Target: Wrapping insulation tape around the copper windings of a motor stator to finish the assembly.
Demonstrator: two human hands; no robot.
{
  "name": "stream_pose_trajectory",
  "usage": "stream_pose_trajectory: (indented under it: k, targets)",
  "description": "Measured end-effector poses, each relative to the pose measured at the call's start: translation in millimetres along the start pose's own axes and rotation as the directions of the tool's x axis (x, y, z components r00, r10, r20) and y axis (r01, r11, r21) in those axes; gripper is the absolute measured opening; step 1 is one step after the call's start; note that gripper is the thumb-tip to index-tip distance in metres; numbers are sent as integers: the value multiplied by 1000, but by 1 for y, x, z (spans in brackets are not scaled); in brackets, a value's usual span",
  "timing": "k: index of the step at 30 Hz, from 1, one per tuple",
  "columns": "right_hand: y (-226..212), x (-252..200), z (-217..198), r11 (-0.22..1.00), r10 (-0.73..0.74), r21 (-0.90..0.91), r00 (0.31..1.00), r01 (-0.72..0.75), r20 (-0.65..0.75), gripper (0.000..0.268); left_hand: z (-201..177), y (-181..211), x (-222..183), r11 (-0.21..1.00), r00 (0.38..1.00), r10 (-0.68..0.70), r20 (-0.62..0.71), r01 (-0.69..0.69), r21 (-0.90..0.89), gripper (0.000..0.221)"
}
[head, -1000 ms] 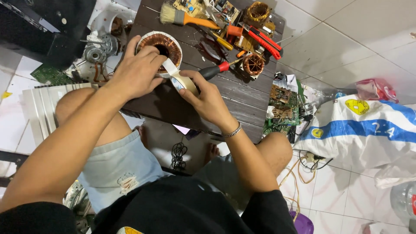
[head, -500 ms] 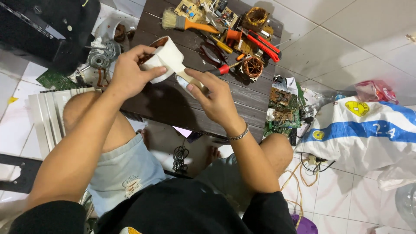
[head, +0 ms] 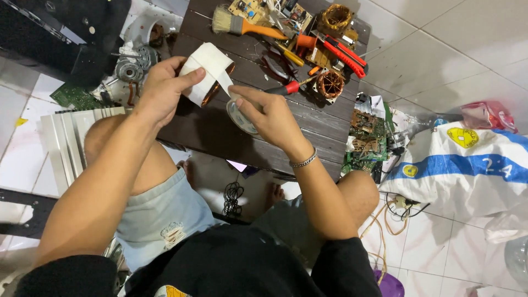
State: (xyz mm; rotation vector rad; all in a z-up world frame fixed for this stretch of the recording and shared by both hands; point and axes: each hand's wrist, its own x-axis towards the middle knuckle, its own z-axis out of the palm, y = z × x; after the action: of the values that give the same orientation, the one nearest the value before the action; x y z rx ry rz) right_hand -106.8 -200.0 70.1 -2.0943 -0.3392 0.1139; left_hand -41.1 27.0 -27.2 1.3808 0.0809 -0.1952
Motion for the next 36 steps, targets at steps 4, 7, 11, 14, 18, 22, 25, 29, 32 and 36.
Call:
stream_pose_trajectory:
  k: [4, 7, 11, 14, 18, 22, 25, 29, 32, 36]
  targets:
    - [0, 6, 1, 999, 14, -46, 999, -13, 33, 30, -2, 4, 0, 1000, 1000, -17, 14, 17, 7, 40]
    - [-7, 8, 3, 989, 12, -147, 999, -4, 49, 31, 4, 22, -8, 996, 998, 16, 64, -22, 83, 33]
    - [-3, 13, 9, 961, -47, -270, 999, 50, 16, 31, 13, 32, -4, 989, 1000, -17, 12, 15, 145, 84]
    - [-3, 12, 6, 937, -93, -340, 996, 83, -15, 31, 8, 16, 8, 992, 997, -61, -47, 66, 104, 59]
    - [-7, 9, -10, 933, -90, -349, 996, 87, 9, 30, 6, 17, 7, 995, 997, -61, -42, 63, 70, 41]
    - [-16, 3, -16, 938, 34, -347, 998, -14, 52, 30, 5, 7, 8, 950, 999, 10, -54, 8, 312, 53]
    - [-10, 1, -12, 916, 42, -401, 997, -11, 68, 32, 10, 13, 3, 910, 998, -1, -59, 25, 414, 57]
    - [14, 2, -1, 905, -31, -423, 999, 37, 20, 33, 18, 2, 10, 867, 994, 35, -102, 21, 497, 60]
    - [22, 5, 4, 916, -42, -399, 999, 38, -3, 33, 13, -8, 21, 846, 992, 61, -111, 7, 533, 60]
    - [29, 6, 9, 934, -44, -356, 999, 34, -19, 34, 21, -1, 16, 872, 991, 69, -116, -3, 489, 61]
